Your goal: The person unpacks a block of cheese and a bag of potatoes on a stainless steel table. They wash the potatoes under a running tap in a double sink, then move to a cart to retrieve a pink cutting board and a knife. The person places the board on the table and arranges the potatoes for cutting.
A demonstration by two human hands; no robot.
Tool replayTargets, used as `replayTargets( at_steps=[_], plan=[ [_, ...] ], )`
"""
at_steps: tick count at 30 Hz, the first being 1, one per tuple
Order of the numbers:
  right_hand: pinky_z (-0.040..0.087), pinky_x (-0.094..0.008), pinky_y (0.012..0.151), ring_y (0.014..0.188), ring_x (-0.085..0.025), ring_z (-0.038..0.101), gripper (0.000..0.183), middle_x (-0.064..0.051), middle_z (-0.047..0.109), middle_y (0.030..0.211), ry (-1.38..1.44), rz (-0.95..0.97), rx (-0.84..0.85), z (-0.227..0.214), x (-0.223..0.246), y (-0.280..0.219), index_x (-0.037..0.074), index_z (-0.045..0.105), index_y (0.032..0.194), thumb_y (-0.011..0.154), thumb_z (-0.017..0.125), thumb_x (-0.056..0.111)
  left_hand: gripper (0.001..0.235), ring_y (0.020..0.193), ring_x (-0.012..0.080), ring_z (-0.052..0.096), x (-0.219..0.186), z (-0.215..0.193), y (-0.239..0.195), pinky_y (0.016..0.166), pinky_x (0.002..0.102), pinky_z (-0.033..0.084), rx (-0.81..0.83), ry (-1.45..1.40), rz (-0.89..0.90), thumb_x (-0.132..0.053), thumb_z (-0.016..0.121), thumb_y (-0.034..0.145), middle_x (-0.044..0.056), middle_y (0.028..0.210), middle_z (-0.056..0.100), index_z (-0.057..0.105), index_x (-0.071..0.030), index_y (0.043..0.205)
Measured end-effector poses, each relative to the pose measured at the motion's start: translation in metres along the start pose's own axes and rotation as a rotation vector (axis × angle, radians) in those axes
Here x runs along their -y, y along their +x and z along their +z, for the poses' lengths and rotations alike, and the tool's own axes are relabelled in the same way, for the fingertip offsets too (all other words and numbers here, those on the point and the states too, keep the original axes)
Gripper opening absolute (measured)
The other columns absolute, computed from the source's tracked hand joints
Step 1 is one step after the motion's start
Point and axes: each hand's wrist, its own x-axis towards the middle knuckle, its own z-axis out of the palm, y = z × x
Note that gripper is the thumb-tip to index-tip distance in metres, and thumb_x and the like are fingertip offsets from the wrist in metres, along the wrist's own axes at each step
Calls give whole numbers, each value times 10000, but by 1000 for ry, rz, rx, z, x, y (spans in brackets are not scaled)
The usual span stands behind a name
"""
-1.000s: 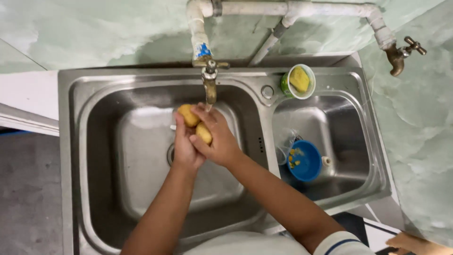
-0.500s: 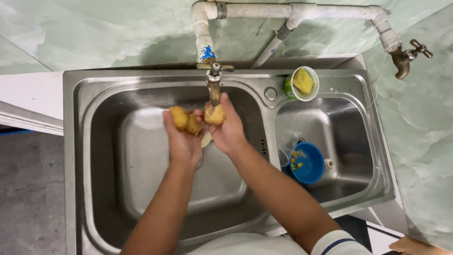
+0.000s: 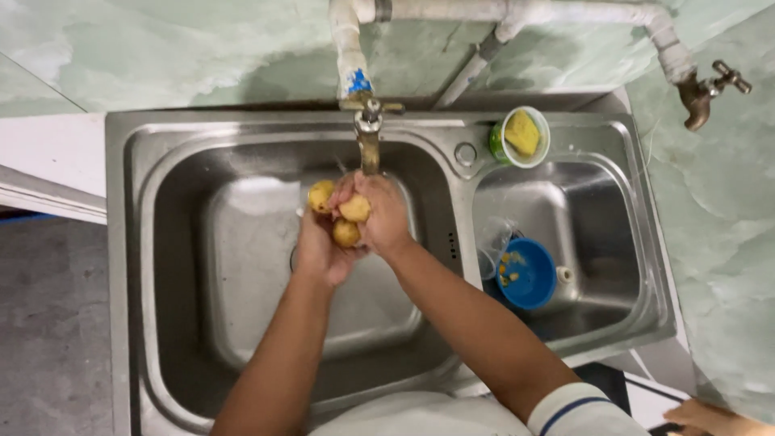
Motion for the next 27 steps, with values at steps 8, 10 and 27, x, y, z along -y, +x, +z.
replayTargets(
  at_steps=[8,10,27],
  plan=[
    [545,-347,790,819,-218,658,286,-120,675,913,-93,103,-180,1,17,-3,24,647,1154,1049,521,258,572,1015,217,681,-12,-3,1,747,421,613,107,285,72,-642,333,996,56,1205,625,549,-199,1286],
    [554,-345,793,824,-214,661,312,-107,685,927,-18,103,-285,-11,18,1,30,656,1147,1042,503,281,562,1030,212,700,-14,6,-3,742,414,634,121,316,94,-614,379,973,50,1250,642,511,-202,1332],
    [555,-265,934,1071,-110,645,422,-31,668,1189,-552,156,-143,8,39,-11,51,610,1368,984,706,196,930,1027,195,655,-25,-1,-28,913,368,570,146,1146,436,-113,753,889,137,1257,615,137,-129,1586]
  ],
)
